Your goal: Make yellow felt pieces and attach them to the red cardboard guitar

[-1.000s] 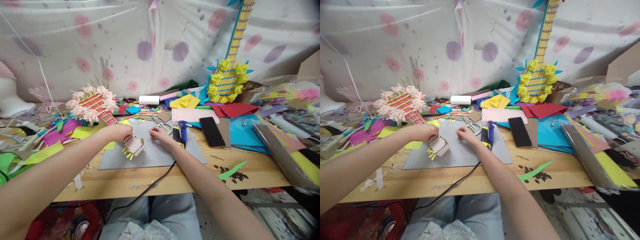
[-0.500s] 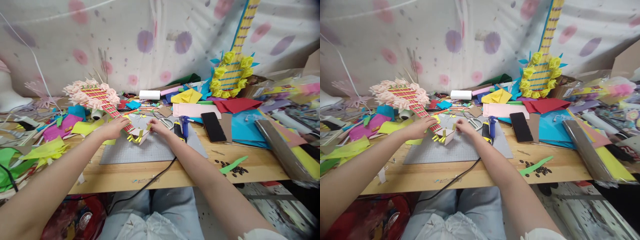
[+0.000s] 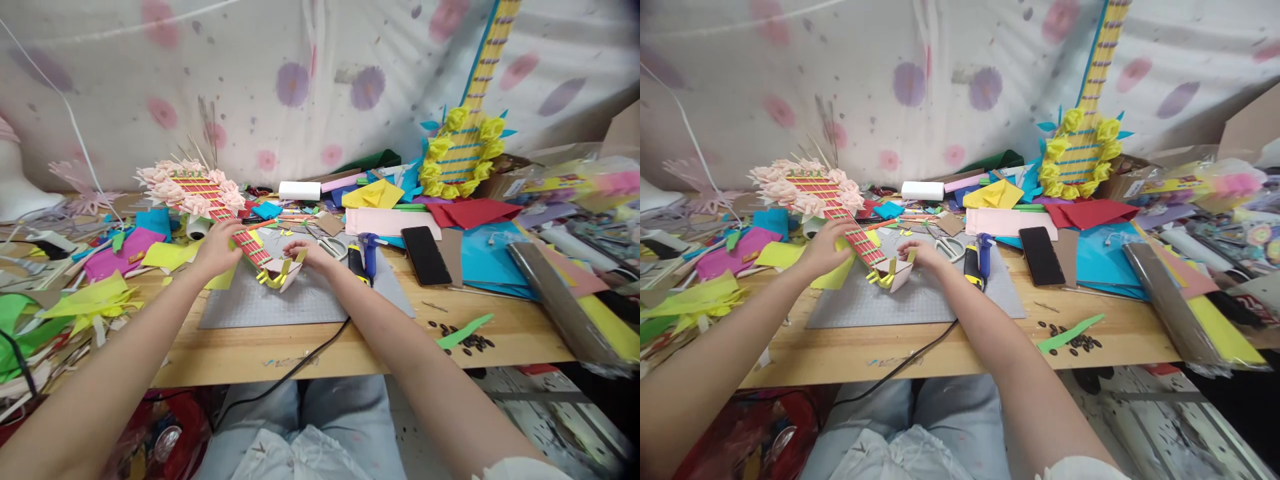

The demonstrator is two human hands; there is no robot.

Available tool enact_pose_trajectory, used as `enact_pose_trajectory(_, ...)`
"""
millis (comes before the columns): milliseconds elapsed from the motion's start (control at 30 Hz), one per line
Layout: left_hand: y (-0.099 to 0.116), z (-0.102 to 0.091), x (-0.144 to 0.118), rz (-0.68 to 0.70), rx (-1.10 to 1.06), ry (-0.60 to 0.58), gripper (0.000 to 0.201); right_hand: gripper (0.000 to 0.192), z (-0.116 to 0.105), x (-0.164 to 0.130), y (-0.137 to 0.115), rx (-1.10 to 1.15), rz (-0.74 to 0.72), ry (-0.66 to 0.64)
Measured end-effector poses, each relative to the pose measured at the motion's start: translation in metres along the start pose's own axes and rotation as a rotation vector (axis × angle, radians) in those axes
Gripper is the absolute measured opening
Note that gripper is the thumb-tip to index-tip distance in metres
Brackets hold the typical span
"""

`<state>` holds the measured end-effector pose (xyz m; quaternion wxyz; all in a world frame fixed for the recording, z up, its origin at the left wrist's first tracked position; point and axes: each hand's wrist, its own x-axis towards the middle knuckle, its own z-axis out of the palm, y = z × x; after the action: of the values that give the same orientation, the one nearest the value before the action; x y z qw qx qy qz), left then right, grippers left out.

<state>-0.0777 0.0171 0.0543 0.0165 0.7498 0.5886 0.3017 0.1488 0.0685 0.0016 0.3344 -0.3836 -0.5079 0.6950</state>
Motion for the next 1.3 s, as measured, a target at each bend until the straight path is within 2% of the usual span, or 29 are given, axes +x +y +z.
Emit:
enact_pose_trajectory(100,-0.006,0.014,-0.005,-0.526,-0.407,0.420,0.027,0.004,0.007,0.012,-0.003,0.032,0.032,-0.050)
enact_pose_trajectory(133,-0.007,0.020,-0.007,-0.702,-0.572,0.477,0.025,0.003,0.010,0.017,-0.004,0.028,0.054,-0.055)
enact_pose_trajectory(167,-0.008,0.025,-0.009,-0.835,-0.741,0.472,0.022,0.004,0.013,0.021,-0.005,0.020,0.078,-0.060)
enact_pose_trajectory(200,-0.008,0.030,-0.011,-0.887,-0.843,0.429,0.017,0.005,0.016,0.024,-0.006,0.011,0.098,-0.071)
enact_pose_trajectory(300,-0.004,0.039,-0.012,-0.849,-1.107,0.263,0.011,0.007,0.023,0.028,-0.008,-0.016,0.124,-0.132)
enact_pose_trajectory(400,0.002,0.042,-0.010,-0.827,-1.239,0.254,0.009,0.008,0.026,0.024,-0.010,-0.050,0.120,-0.157)
enact_pose_trajectory(500,0.004,0.044,-0.008,-0.840,-1.186,0.327,0.007,0.011,0.026,0.019,-0.012,-0.049,0.075,-0.155)
enact_pose_trajectory(567,0.003,0.044,-0.008,-0.810,-1.160,0.336,0.010,0.012,0.025,0.016,-0.013,-0.038,0.024,-0.187)
enact_pose_trajectory(733,-0.003,0.038,-0.001,-0.712,-1.128,0.303,0.015,0.014,0.034,0.008,-0.023,-0.133,-0.061,-0.175)
enact_pose_trajectory(867,-0.014,0.032,0.015,-0.659,-1.156,0.228,0.015,0.012,0.045,0.004,-0.030,-0.097,-0.105,-0.159)
enact_pose_trajectory(1000,-0.028,0.031,0.027,-0.681,-1.153,0.137,0.014,0.012,0.054,0.009,-0.028,-0.099,-0.097,-0.145)
enact_pose_trajectory(1133,-0.037,0.035,0.027,-0.710,-1.212,0.060,0.015,0.013,0.057,0.018,-0.020,-0.068,-0.043,-0.084)
enact_pose_trajectory(1300,-0.040,0.038,0.021,-0.734,-1.248,0.144,0.017,0.007,0.049,0.016,-0.012,-0.021,-0.046,0.034)
